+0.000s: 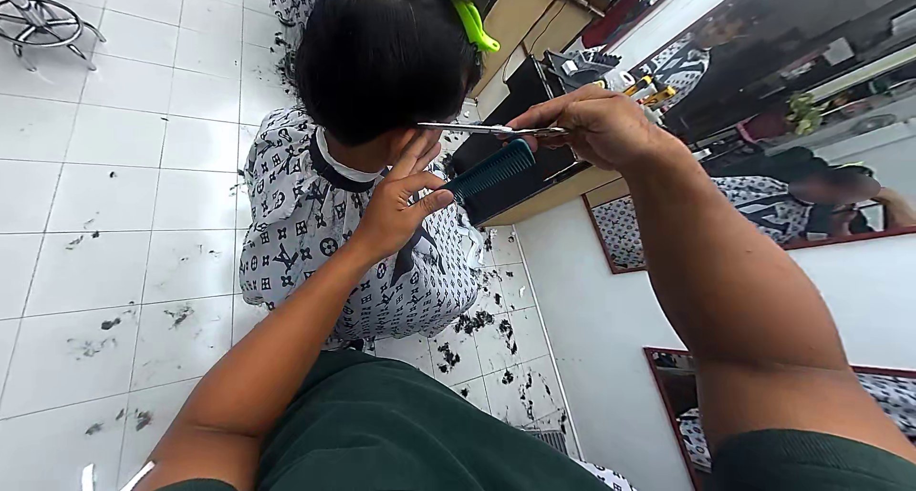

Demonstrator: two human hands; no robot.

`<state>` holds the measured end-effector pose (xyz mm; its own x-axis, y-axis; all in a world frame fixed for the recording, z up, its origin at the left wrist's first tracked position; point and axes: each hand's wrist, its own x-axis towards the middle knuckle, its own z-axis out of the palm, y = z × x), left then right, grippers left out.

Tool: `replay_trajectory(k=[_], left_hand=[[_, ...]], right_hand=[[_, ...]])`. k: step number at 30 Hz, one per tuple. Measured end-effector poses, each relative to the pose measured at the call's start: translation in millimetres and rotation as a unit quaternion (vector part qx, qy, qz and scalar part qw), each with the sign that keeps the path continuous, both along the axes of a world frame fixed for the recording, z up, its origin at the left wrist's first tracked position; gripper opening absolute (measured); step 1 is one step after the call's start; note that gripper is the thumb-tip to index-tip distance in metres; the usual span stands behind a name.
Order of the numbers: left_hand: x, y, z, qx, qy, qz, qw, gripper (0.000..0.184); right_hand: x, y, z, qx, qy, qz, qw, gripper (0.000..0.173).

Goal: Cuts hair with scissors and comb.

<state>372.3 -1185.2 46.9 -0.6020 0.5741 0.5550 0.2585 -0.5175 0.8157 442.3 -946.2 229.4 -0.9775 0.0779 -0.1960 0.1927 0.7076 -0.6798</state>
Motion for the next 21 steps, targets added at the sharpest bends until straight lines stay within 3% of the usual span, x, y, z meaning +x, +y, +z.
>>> replay_trajectory(k=[21], left_hand=[[-2,-7,0,0.001,-0.005,-0.001,1.0,0.024]], right_hand=[[-15,-5,4,0.02,-0.001,0.029,0.999,0.049]])
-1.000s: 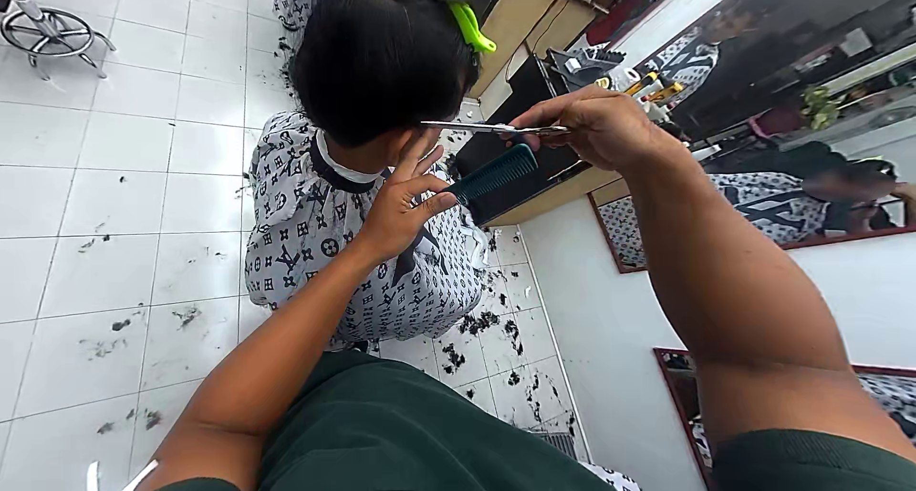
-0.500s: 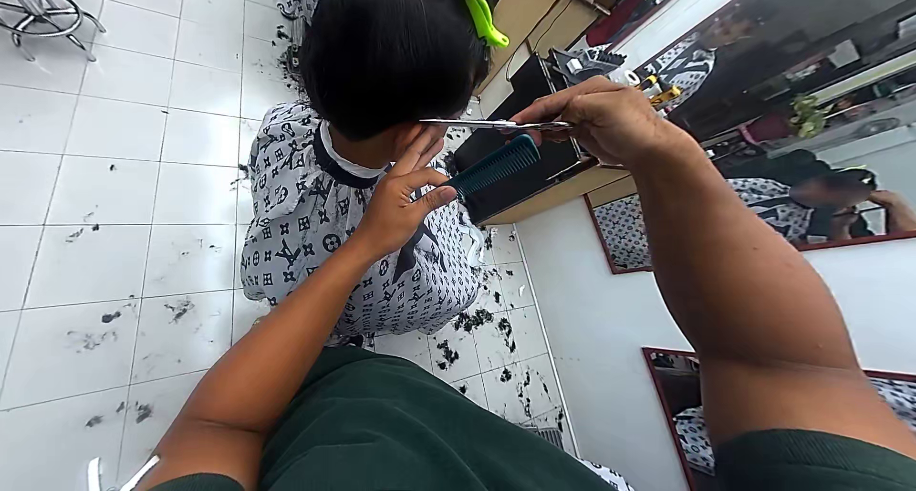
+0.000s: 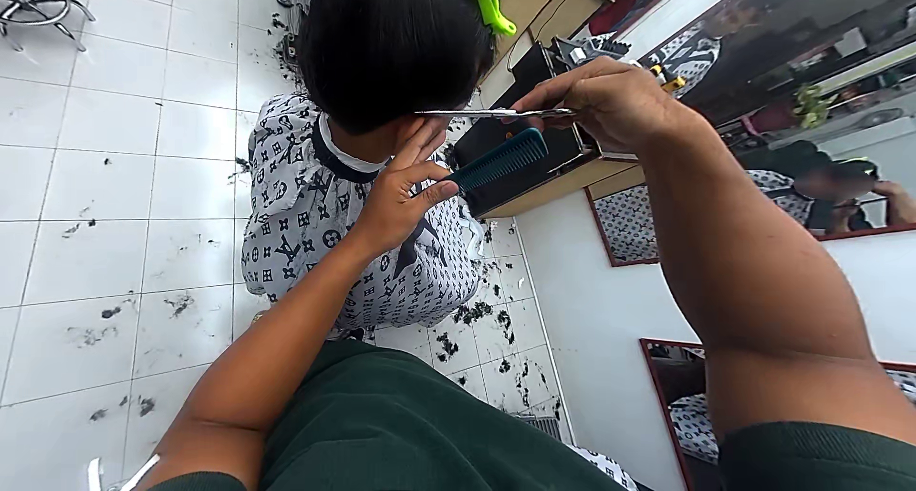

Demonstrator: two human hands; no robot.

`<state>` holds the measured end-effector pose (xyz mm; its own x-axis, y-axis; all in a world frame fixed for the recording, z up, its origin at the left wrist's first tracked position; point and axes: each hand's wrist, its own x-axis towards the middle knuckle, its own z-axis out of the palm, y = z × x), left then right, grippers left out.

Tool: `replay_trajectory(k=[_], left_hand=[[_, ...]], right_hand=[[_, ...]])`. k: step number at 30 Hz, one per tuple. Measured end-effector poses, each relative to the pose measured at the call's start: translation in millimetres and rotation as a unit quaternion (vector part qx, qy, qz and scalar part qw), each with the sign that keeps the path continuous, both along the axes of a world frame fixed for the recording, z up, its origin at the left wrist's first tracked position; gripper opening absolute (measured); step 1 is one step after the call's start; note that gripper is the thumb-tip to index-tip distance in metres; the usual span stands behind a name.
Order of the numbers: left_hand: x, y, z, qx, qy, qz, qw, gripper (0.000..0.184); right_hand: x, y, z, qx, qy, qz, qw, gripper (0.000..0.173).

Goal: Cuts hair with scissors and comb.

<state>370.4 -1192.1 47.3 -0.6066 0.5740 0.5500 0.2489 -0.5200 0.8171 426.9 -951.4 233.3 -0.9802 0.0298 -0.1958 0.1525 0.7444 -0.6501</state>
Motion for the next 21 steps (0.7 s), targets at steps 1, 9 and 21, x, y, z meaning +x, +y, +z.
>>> replay_trajectory(k=[1,9,21], left_hand=[[0,0,-1,0.001,0.003,0.001,1.0,0.024],[0,0,-1,0.005,0.007,-0.004,1.0,0.022],[-2,-1,-3,0.019,0.01,-0.004,1.0,0.023]], right_hand=[[-1,-2,1,0.005,-0.003,-0.004,1.0,0.049],[3,-2,8,-0.004,-0.01,-0.011,1.0,0.049],[-3,-8,18,0.029,-0.02,-0.011,0.999,0.049]])
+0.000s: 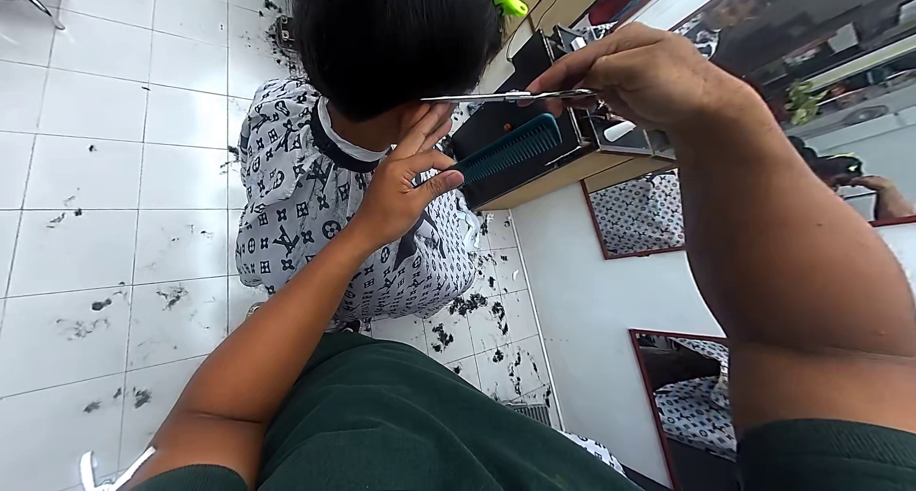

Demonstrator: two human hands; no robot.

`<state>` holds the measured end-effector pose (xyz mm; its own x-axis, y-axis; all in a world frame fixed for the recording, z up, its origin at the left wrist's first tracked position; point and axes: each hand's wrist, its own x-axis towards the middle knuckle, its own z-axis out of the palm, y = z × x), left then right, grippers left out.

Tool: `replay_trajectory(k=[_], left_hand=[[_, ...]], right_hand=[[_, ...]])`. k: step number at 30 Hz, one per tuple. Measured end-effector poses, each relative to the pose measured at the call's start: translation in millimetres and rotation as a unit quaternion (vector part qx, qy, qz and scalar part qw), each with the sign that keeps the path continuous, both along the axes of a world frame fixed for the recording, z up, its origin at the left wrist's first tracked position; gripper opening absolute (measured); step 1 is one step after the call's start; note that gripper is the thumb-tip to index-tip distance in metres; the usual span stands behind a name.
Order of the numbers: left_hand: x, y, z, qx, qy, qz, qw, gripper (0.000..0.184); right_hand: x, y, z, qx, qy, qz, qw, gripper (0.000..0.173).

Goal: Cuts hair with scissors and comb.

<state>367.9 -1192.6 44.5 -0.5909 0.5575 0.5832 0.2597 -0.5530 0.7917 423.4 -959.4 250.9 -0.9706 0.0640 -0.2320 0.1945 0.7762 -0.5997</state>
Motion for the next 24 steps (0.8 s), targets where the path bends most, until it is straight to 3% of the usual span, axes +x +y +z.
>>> replay_trajectory(k=[24], left_hand=[[-2,-3,-1,0.005,-0.005,-0.005,1.0,0.024]], right_hand=[[-13,-16,19,0.048,-0.03,-0.004,0.998,0.047]])
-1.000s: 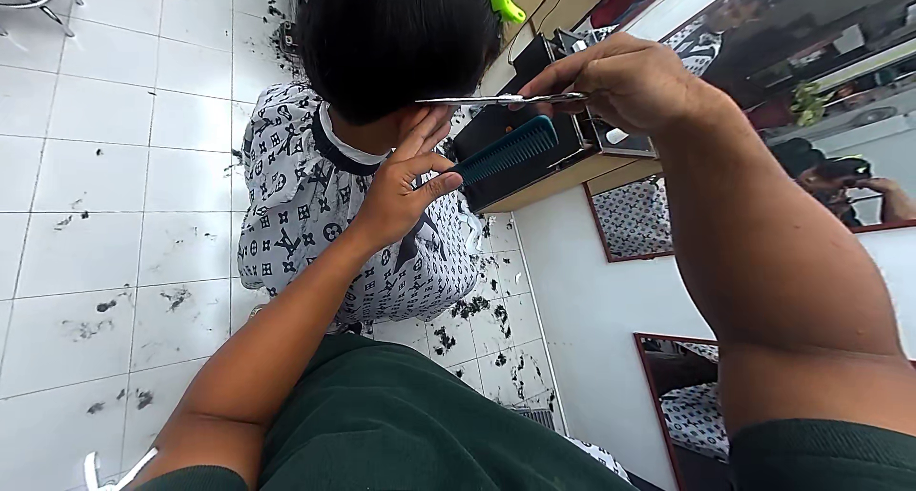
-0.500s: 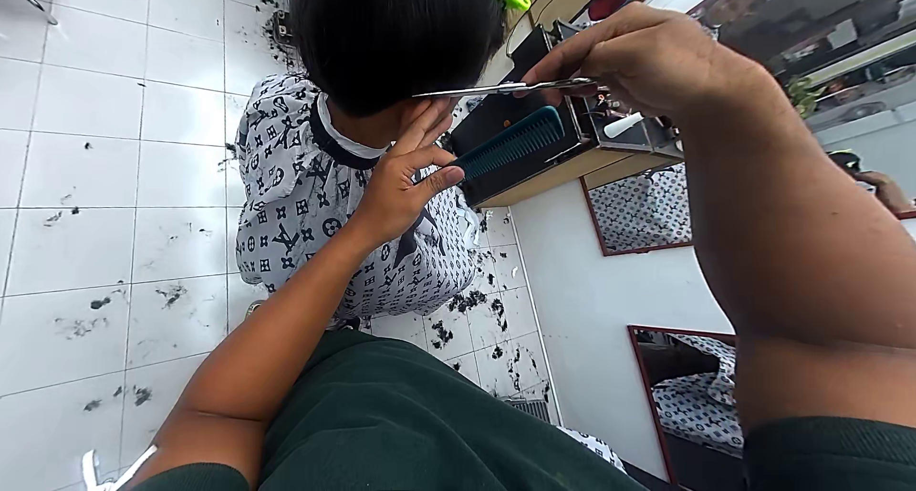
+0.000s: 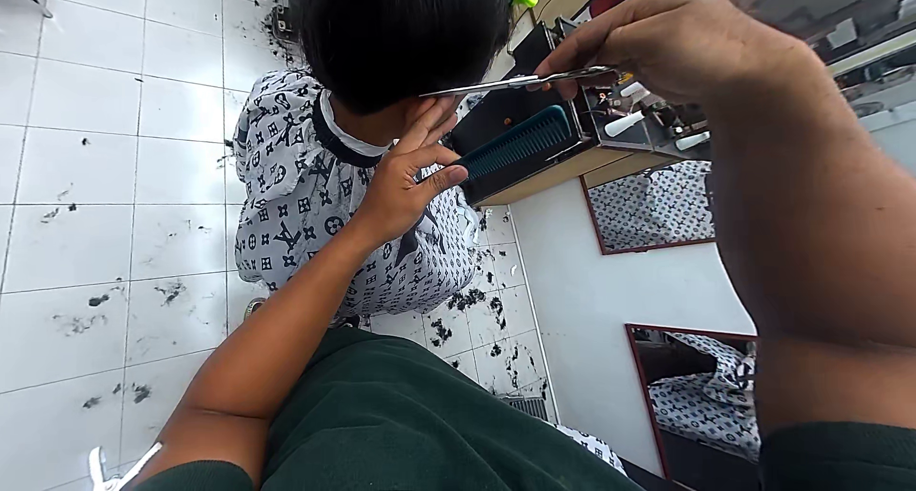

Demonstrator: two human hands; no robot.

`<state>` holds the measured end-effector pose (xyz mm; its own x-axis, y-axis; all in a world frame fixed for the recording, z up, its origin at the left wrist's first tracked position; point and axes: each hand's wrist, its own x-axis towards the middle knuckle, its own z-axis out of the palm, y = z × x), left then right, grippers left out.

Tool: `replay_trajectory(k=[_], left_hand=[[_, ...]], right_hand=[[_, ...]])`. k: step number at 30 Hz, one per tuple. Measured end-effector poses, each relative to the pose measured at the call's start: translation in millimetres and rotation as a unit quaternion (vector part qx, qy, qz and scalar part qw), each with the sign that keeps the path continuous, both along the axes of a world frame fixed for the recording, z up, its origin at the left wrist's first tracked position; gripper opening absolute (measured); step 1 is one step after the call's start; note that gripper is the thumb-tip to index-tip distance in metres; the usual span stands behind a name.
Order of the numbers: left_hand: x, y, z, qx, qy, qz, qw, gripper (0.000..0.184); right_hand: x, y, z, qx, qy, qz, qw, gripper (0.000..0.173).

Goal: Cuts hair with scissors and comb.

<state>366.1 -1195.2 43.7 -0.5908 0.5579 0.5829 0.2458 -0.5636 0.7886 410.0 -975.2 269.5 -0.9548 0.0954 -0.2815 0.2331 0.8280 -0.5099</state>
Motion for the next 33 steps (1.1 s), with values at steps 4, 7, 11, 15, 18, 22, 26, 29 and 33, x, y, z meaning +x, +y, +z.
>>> replay_trajectory(k=[4,7,11,15,18,22,26,29,33], left_hand=[[0,0,1,0.0,-0.007,0.001,1.0,0.023],[0,0,-1,0.008,-0.009,-0.007,1.0,0.023],[-1,1,-2,0.01,-0.006,-0.001,1.0,0.023],[-3,1,-2,0.003,0.0,0.006,1.0,0.025],[-2,-4,-2,0.007,-0.019,-0.005,1.0,0.023],[-21,-31,5,0.046,-0.028,0.055,0.997,0.015],[-90,-89,10,-0.102,0.205,0.281,0.932,0.03],[-131,-113,21,-0.181,0.397,0.328,0.838,0.027],[-159,-120,17,-0.251,0.529,0.269,0.764,0.026]], right_hand=[[-5,-6,4,0.003,0.0,0.004,1.0,0.047],[-9,-12,6,0.041,-0.012,0.015,0.999,0.048],[-10,-13,10,0.046,-0.019,0.031,0.998,0.046],[-16,-20,9,0.044,-0.019,0.03,0.998,0.047],[-16,-25,8,0.059,-0.025,0.042,0.997,0.044],[12,-4,12,0.001,0.055,0.06,0.997,0.044],[80,24,-13,-0.127,0.207,-0.018,0.97,0.036],[122,43,-59,-0.248,0.285,-0.1,0.92,0.028],[160,38,-122,-0.405,0.325,-0.107,0.848,0.028]])
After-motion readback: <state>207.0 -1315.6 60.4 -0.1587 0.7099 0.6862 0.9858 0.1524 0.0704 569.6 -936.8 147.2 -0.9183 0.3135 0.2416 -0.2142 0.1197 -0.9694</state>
